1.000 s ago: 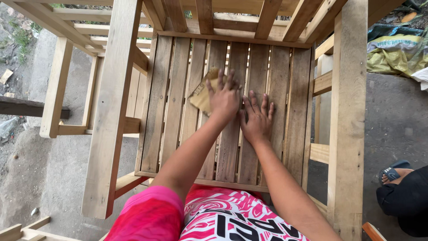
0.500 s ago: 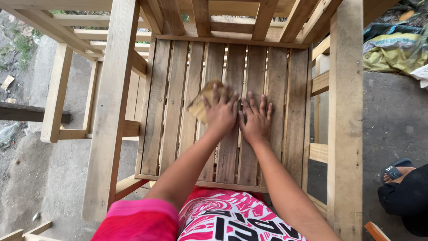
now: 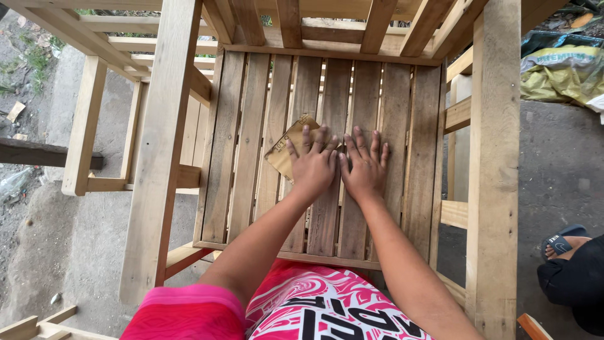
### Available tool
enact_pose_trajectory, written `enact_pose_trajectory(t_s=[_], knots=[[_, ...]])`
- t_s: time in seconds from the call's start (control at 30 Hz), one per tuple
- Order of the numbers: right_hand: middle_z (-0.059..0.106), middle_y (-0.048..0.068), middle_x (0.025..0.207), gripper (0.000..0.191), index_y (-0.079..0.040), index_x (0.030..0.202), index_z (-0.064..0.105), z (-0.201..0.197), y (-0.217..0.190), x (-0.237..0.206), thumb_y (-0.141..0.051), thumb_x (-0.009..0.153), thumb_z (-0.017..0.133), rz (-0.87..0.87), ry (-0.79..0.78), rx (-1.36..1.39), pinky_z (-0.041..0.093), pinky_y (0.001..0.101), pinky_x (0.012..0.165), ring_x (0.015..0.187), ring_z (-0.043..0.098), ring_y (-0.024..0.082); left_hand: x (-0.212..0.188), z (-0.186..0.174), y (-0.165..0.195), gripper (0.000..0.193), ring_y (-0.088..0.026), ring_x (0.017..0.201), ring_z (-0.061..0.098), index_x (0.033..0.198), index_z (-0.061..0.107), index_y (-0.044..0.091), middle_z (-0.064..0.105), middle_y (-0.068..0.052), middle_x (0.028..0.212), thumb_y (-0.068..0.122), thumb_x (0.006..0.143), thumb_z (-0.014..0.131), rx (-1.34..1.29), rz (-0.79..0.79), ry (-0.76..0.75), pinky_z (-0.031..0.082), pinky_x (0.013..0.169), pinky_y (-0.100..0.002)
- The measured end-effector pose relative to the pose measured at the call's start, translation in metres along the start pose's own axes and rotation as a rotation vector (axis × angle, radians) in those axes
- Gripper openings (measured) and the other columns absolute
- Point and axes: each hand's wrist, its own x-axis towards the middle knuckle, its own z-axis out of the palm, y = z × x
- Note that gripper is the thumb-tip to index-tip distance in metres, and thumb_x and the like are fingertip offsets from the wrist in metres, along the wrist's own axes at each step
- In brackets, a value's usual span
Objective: The person sands the slatted seat of a wooden chair using a sanding block. They move the block back and forth across the slats, occasionally adjusting hand position to reach different areas.
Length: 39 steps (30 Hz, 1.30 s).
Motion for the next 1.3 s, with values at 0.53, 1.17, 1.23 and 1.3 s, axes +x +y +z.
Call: enact_pose_trajectory(t_s=[0.53, 1.17, 1.23, 1.3], knots=[[0.027, -0.006, 0.170, 0.056, -0.032, 0.157, 0.044, -0.001, 0.001, 0.001, -0.054, 0.107, 0.033, 0.026, -0.074, -0.022, 0.005, 0.0531, 0.127, 0.158, 0.012, 0.032, 0.006, -0.023, -0.005, 0.045, -0.035, 0.157, -0.002, 0.144, 0.059, 0.039, 0.028, 0.004, 0.168, 0.046, 0.105, 0.037, 0.040, 0.026, -0.098, -0.006, 0.118, -0.074], [0.033, -0.001, 0.169, 0.052, -0.025, 0.156, 0.047, 0.000, 0.001, -0.011, -0.034, 0.105, 0.043, -0.016, 0.022, 0.039, 0.008, 0.0530, 0.129, 0.159, 0.019, 0.034, -0.107, -0.019, 0.008, 0.048, -0.030, 0.159, 0.011, 0.147, 0.059, 0.024, 0.044, 0.008, 0.161, 0.034, 0.104, 0.041, 0.064, 0.214, -0.013, 0.002, 0.122, -0.073], [0.031, -0.001, 0.170, 0.053, -0.025, 0.157, 0.047, 0.000, 0.001, -0.024, -0.033, 0.104, 0.042, -0.030, 0.011, 0.028, 0.008, 0.0531, 0.128, 0.158, 0.017, 0.034, -0.146, -0.025, 0.005, 0.044, -0.032, 0.158, 0.009, 0.142, 0.061, 0.031, 0.038, 0.003, 0.164, 0.040, 0.104, 0.040, 0.064, 0.151, -0.066, 0.000, 0.119, -0.074], [0.029, 0.001, 0.170, 0.051, -0.024, 0.157, 0.046, 0.001, -0.003, -0.043, -0.034, 0.107, 0.041, -0.097, 0.034, 0.006, 0.006, 0.0539, 0.126, 0.157, 0.015, 0.035, -0.152, -0.027, -0.001, 0.043, -0.034, 0.157, 0.006, 0.139, 0.062, 0.037, 0.033, 0.001, 0.166, 0.044, 0.104, 0.040, 0.065, 0.092, -0.118, -0.002, 0.117, -0.074]])
